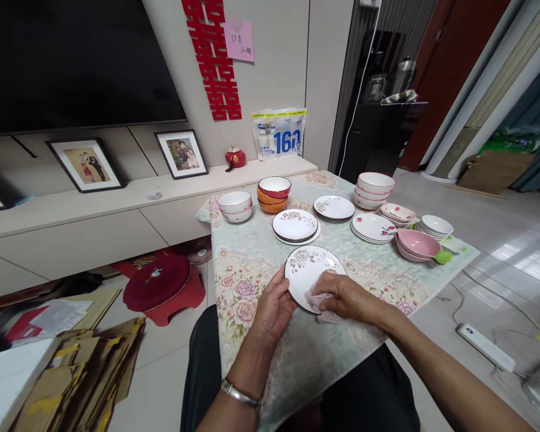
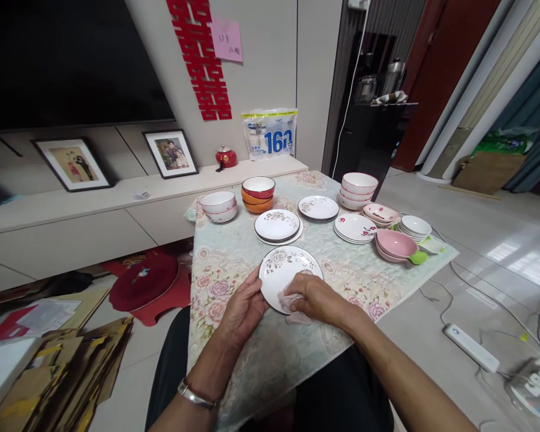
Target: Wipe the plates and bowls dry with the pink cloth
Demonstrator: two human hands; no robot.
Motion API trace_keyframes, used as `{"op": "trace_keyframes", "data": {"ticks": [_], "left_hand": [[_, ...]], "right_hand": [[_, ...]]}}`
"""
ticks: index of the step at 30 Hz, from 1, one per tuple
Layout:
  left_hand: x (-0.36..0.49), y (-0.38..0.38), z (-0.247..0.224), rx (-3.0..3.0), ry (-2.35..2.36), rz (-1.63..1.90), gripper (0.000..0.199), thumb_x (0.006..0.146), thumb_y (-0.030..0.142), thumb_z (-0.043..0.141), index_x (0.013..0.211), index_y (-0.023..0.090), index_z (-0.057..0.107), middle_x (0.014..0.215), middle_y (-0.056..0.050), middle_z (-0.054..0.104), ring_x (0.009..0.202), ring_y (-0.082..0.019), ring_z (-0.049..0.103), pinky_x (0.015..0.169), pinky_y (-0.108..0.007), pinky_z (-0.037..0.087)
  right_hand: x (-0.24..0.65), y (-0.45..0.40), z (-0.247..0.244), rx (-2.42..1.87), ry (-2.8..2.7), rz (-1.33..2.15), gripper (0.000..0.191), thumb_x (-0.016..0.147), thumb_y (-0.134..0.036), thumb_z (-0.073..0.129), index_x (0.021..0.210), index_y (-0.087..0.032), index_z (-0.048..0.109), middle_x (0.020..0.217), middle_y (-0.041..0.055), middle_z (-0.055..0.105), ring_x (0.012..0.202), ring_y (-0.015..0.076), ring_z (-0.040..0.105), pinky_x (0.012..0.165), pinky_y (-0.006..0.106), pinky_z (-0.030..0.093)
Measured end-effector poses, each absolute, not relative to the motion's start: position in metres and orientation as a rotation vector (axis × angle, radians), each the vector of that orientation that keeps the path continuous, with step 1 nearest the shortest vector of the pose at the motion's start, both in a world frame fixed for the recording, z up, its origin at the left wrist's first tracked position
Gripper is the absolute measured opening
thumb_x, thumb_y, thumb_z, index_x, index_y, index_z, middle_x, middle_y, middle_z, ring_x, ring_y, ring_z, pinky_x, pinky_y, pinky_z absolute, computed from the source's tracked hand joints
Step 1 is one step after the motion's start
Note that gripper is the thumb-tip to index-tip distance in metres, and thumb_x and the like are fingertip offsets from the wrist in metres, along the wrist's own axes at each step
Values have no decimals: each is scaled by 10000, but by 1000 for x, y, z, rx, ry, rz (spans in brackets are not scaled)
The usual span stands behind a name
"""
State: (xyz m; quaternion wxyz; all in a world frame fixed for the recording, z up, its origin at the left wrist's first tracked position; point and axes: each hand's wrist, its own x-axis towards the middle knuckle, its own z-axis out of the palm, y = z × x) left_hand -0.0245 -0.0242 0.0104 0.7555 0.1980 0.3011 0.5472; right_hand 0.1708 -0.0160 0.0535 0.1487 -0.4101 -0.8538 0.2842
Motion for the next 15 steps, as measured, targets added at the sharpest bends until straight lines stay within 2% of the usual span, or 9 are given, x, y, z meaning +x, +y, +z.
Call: {"op": "trace_keyframes", "data": {"ticks": [5, 12, 15], "left_hand": [[-25, -25, 8, 430, 660, 1197, 662, 712, 211, 773, 1345, 195, 578, 1262, -124, 674, 1006, -252, 661, 917, -415, 499], [-28, -26, 8, 470, 667, 1193, 689, 685, 245, 814, 1335, 212, 585, 1303, -134, 649, 1099, -282, 635, 955, -447, 486], [-28, -26, 7, 461, 670, 1198, 681, 676, 232, 820, 1319, 209, 598, 1300, -135, 649, 1120, -290, 627, 964, -446, 479]], "right_hand": [[178, 3, 53, -1361, -2472, 522, 186, 857, -120, 584, 949, -192, 728, 969, 68, 692, 987, 207, 579, 873, 299, 418], [157, 39, 43, -1431, -2463, 190, 208, 920, -125, 520, 1031, -170, 690, 1052, 90, 655, 1030, 202, 552, 863, 276, 394], [157, 38, 42, -1610, -2469, 44, 185, 930, -142, 508, 995, -148, 682, 1021, 114, 652, 1008, 229, 557, 842, 296, 387]]}}
